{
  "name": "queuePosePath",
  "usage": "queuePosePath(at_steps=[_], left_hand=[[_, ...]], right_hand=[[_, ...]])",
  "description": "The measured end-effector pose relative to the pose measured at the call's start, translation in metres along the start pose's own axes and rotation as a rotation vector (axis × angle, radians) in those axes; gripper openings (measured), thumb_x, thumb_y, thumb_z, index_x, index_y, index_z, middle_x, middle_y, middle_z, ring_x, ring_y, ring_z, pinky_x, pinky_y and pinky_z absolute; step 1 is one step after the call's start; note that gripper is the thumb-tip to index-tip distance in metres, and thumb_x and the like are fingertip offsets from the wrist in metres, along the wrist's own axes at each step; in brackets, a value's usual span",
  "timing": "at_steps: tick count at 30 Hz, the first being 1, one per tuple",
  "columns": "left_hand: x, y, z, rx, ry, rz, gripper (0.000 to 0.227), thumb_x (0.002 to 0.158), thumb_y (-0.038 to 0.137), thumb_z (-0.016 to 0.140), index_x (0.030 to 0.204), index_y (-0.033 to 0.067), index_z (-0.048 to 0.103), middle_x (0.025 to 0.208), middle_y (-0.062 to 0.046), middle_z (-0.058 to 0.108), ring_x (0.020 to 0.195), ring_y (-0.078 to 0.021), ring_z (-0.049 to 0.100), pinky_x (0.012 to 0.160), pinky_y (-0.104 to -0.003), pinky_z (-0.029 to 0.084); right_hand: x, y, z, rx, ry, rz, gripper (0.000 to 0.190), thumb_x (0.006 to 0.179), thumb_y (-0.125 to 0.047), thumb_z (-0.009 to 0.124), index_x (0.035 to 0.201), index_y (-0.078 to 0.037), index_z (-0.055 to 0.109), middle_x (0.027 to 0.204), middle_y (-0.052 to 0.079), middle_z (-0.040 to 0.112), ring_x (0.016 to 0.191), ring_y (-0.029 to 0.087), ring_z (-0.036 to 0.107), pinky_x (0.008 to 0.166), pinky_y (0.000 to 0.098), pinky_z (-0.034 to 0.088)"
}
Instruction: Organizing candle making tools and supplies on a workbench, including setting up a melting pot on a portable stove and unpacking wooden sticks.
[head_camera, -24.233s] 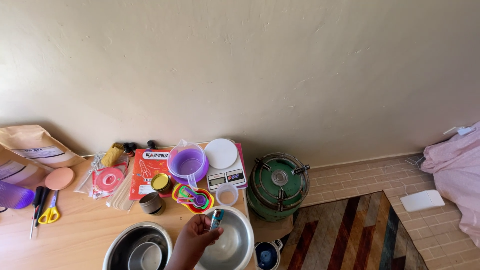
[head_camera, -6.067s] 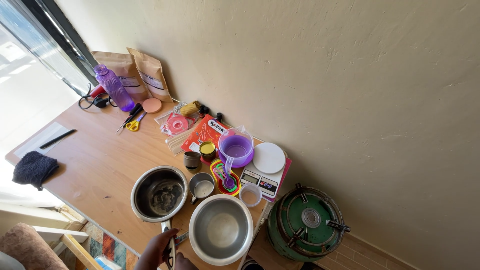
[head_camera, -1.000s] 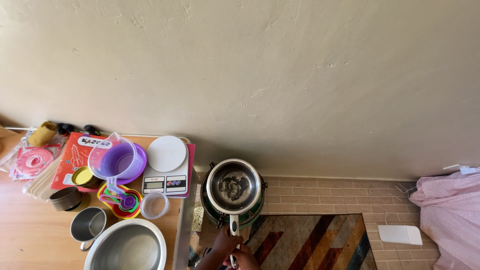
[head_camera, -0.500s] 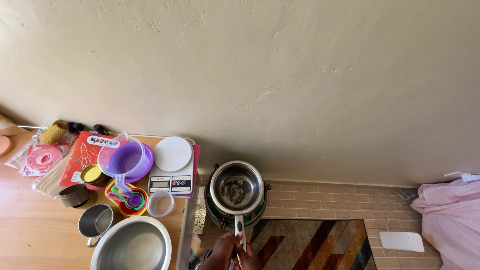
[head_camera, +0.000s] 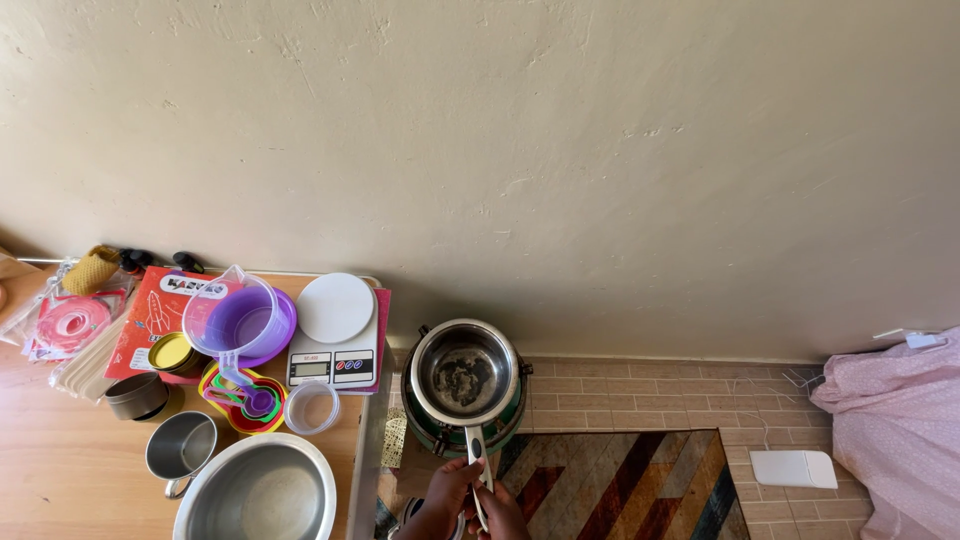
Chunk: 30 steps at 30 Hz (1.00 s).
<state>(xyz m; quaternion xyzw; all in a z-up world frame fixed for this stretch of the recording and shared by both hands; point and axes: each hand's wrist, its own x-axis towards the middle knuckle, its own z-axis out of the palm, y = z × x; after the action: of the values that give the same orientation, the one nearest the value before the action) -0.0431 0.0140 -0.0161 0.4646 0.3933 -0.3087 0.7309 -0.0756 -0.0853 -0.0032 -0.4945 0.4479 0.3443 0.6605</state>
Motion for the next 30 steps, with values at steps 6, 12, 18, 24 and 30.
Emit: queuePosePath(at_steps=[6,12,18,24,30], left_hand=[[-0.002,0.003,0.004,0.078,0.039,0.002,0.024,0.083,0.022,0.075,0.075,0.0022,0.063,0.052,-0.012,0.05,0.031,-0.0197,0.036,0.03,-0.03,0.027],[-0.015,0.022,-0.003,0.834,0.148,0.024,0.043,0.081,0.048,0.065,0.103,0.0127,0.053,0.094,-0.003,0.06,0.084,-0.0152,0.059,0.071,-0.031,0.045],[-0.111,0.082,-0.048,0.583,0.388,0.45,0.032,0.082,0.031,0.058,0.111,0.0197,0.066,0.103,0.001,0.072,0.095,-0.0145,0.065,0.082,-0.031,0.049],[-0.098,0.092,-0.207,0.761,1.129,0.987,0.026,0.088,0.019,0.058,0.11,0.0144,0.069,0.102,-0.007,0.067,0.096,-0.0301,0.059,0.088,-0.042,0.044],[-0.056,0.057,-0.303,0.698,1.644,0.813,0.053,0.075,0.027,0.065,0.12,-0.0004,0.065,0.111,-0.021,0.061,0.105,-0.0371,0.056,0.089,-0.045,0.042]], right_hand=[[-0.004,-0.001,-0.005,0.002,-0.001,-0.014,0.033,0.091,-0.037,0.055,0.116,-0.017,0.061,0.068,0.01,0.055,0.05,0.019,0.047,0.052,0.0282,0.031],[0.01,0.008,-0.024,0.015,0.092,-0.167,0.042,0.081,-0.034,0.061,0.118,-0.016,0.055,0.096,0.008,0.065,0.079,0.021,0.058,0.062,0.0309,0.032],[-0.009,0.015,-0.025,-0.333,0.504,-0.928,0.03,0.079,-0.025,0.06,0.107,-0.013,0.061,0.107,0.006,0.061,0.099,0.02,0.058,0.083,0.0336,0.048],[-0.031,0.0,0.04,-0.712,0.243,-1.384,0.018,0.09,-0.025,0.05,0.095,-0.012,0.061,0.09,0.003,0.063,0.085,0.018,0.058,0.074,0.0304,0.046],[-0.064,-0.012,0.126,-0.891,-0.268,-0.661,0.038,0.094,-0.027,0.048,0.13,-0.016,0.04,0.104,0.003,0.056,0.075,0.012,0.054,0.06,0.0258,0.045]])
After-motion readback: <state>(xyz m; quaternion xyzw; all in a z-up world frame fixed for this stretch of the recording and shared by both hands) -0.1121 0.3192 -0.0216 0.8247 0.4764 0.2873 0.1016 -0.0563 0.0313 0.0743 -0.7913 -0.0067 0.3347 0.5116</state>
